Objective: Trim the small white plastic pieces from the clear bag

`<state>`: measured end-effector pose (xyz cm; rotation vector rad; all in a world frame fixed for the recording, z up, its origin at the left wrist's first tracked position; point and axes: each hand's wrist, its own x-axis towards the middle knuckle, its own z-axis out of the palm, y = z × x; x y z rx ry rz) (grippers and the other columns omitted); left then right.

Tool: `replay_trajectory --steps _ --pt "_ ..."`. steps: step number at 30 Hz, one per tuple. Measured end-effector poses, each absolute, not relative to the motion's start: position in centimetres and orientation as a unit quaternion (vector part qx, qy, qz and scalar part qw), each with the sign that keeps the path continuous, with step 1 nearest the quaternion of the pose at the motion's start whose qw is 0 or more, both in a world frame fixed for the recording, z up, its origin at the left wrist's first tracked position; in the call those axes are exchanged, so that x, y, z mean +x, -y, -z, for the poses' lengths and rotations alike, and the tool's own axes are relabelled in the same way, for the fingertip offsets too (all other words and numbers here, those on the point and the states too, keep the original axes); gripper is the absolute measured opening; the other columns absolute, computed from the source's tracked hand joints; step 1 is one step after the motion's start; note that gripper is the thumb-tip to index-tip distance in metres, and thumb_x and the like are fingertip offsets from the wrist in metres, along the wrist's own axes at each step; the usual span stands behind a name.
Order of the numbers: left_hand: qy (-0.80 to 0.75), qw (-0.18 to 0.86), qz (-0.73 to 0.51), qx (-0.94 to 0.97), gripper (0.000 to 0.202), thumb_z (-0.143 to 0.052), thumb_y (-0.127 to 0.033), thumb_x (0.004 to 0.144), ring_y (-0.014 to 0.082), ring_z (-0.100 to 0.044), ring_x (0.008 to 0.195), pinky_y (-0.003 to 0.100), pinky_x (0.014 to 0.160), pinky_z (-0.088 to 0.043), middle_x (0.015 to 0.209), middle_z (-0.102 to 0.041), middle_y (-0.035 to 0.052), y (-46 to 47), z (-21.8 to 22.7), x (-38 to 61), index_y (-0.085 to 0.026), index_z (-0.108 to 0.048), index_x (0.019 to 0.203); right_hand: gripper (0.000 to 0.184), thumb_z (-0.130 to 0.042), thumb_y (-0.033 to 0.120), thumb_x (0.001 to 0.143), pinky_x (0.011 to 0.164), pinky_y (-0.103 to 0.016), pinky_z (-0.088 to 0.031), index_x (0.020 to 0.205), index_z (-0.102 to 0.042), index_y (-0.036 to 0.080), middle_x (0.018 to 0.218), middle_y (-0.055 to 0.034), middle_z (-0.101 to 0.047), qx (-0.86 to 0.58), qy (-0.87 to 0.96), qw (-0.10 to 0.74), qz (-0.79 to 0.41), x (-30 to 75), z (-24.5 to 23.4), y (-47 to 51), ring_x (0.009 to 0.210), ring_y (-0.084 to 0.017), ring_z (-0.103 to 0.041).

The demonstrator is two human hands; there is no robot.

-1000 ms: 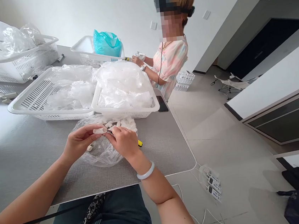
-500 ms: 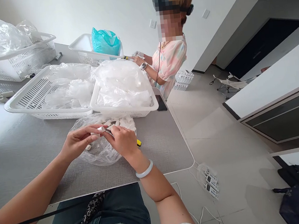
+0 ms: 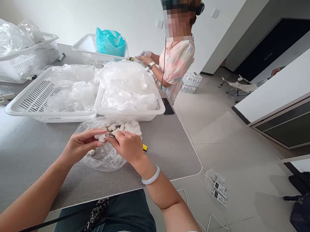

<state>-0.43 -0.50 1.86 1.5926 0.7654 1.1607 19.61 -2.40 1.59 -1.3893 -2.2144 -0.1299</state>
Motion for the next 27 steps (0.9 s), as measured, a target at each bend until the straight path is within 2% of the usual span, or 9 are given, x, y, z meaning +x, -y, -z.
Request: replay_trajectory --steps 5,10,15,22,27 --pt "-0.304 0.493 -0.474 0.663 0.038 -0.086 -0.041 0.077 0.0140 -0.064 0.062 0.023 0.051 -0.053 0.089 -0.078 0.0058 0.6 -2.2 -0.3 -0.027 -0.081 0.111 0.063 -0.026 0.057 0.106 0.051 -0.024 -0.025 0.069 -0.059 0.019 0.058 -0.0005 -0.057 -0.514 0.813 0.266 0.056 19.7 -1.7 2.4 0.054 -0.010 -0.051" --pt "-0.313 0.430 -0.483 0.696 0.032 -0.084 -0.041 0.078 0.0112 -0.060 0.060 0.022 0.049 -0.052 0.104 -0.078 0.0076 0.5 -2.0 -0.1 -0.028 -0.081 0.108 0.064 -0.025 0.060 0.105 0.049 -0.024 -0.024 0.071 -0.060 0.019 0.056 0.0002 -0.055 -0.515 0.817 0.253 0.049 19.6 -1.4 2.4 0.051 -0.010 -0.048" --pt "-0.320 0.382 -0.508 0.702 0.029 -0.084 -0.041 0.079 0.0188 -0.071 0.082 0.026 0.064 -0.061 0.104 -0.078 0.0088 0.6 -1.5 0.1 -0.025 -0.080 0.103 0.058 -0.029 0.054 0.107 0.050 -0.024 -0.026 0.072 -0.060 0.020 0.055 0.0008 -0.053 -0.518 0.815 0.253 0.061 19.3 -1.5 2.7 0.050 -0.010 -0.048" --pt "-0.327 0.391 -0.525 0.682 0.028 -0.083 -0.043 0.079 0.0223 -0.073 0.090 0.030 0.068 -0.065 0.102 -0.078 0.0094 0.9 -1.4 0.6 -0.021 -0.079 0.096 0.063 -0.021 0.052 0.108 0.049 -0.023 -0.024 0.071 -0.059 0.018 0.056 -0.0002 -0.055 -0.515 0.817 0.259 0.036 19.0 -1.7 2.9 0.051 -0.010 -0.050" --pt "-0.318 0.387 -0.527 0.687 0.024 -0.079 -0.041 0.083 0.0243 -0.074 0.096 0.032 0.073 -0.065 0.105 -0.079 0.0106 1.2 -1.7 0.8 -0.022 -0.079 0.098 0.061 -0.026 0.058 0.106 0.049 -0.023 -0.024 0.075 -0.060 0.018 0.059 -0.0003 -0.056 -0.542 0.802 0.250 0.027 19.1 -1.8 2.9 0.052 -0.010 -0.051"
